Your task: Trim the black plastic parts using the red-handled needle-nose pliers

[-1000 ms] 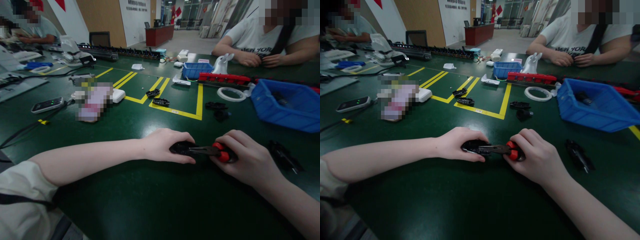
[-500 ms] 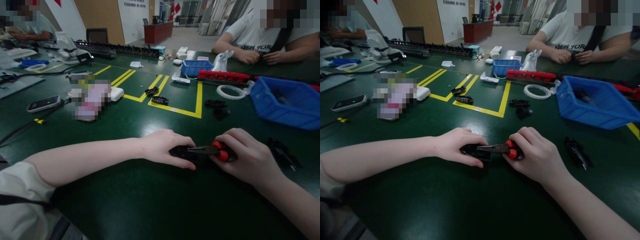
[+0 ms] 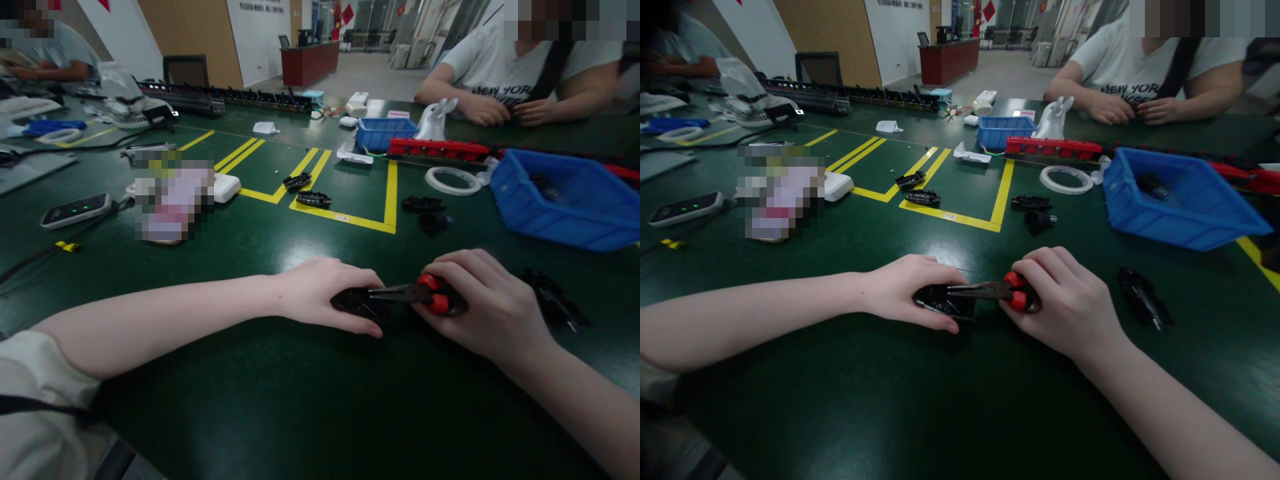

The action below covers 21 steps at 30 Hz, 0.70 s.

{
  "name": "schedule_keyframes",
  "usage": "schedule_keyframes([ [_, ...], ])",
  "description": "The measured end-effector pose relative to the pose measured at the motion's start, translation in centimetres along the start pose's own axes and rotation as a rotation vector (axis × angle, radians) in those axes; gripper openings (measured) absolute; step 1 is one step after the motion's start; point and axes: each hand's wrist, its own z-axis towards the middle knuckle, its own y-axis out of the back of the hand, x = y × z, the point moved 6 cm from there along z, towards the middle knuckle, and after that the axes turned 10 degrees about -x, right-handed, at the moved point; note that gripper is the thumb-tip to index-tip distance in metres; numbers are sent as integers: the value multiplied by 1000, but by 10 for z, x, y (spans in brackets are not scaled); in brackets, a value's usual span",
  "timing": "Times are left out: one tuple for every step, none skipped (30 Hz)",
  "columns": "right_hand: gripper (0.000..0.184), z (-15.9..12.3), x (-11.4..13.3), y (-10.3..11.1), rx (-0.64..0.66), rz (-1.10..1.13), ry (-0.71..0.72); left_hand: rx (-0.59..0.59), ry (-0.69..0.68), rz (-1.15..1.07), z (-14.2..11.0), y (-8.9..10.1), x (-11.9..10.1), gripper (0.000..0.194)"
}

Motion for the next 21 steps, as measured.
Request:
schedule_keyframes([
  [21, 0, 0, 0, -4, 0, 1, -2, 2, -9, 0, 0, 0, 44],
  [22, 0, 1, 1, -10, 1, 3, -5, 2, -18, 0, 0, 0, 44],
  [22, 0, 0, 2, -17, 4, 0, -11, -1, -22, 0, 1, 0, 45],
  [22, 0, -1, 3, -26, 9, -10, -21, -7, -16, 1, 1, 0, 45],
  [21, 0, -2, 3, -30, 15, -29, -33, -21, 3, 1, 1, 0, 45],
  [20, -1, -5, 4, -32, 23, -55, -43, -39, 35, 1, 1, -1, 44],
  [19, -1, -7, 3, -27, 29, -87, -51, -62, 79, 1, 0, -1, 43],
  [17, -2, -11, 3, -15, 30, -127, -55, -85, 128, 1, -1, -2, 43],
  [16, -3, -15, 1, 5, 25, -170, -56, -108, 174, 1, -2, -3, 43],
  [17, -4, -18, -1, 30, 14, -211, -54, -126, 211, 0, -4, -3, 42],
  [21, -5, -21, -4, 55, -4, -249, -52, -137, 235, 0, -5, -3, 43],
  [26, -7, -24, -6, 78, -27, -281, -51, -142, 247, -1, -6, -3, 43],
  [31, -8, -26, -8, 99, -54, -306, -51, -145, 250, -1, -7, -3, 44],
  [36, -9, -28, -10, 113, -84, -325, -53, -144, 250, -1, -7, -2, 44],
  [40, -10, -29, -11, 126, -114, -343, -56, -143, 246, -2, -7, -2, 45],
  [42, -11, -31, -13, 139, -138, -365, -57, -144, 239, -2, -7, -3, 44],
  [44, -11, -32, -14, 153, -156, -387, -54, -147, 227, -1, -6, -3, 44],
  [45, -12, -33, -14, 171, -164, -404, -48, -151, 206, -1, -6, -4, 43],
  [45, -12, -34, -15, 189, -168, -418, -42, -152, 173, -1, -5, -6, 42],
  [45, -12, -34, -16, 207, -167, -427, -39, -144, 128, 0, -4, -6, 42],
  [45, -11, -34, -16, 221, -164, -432, -43, -122, 76, 0, -2, -7, 41],
])
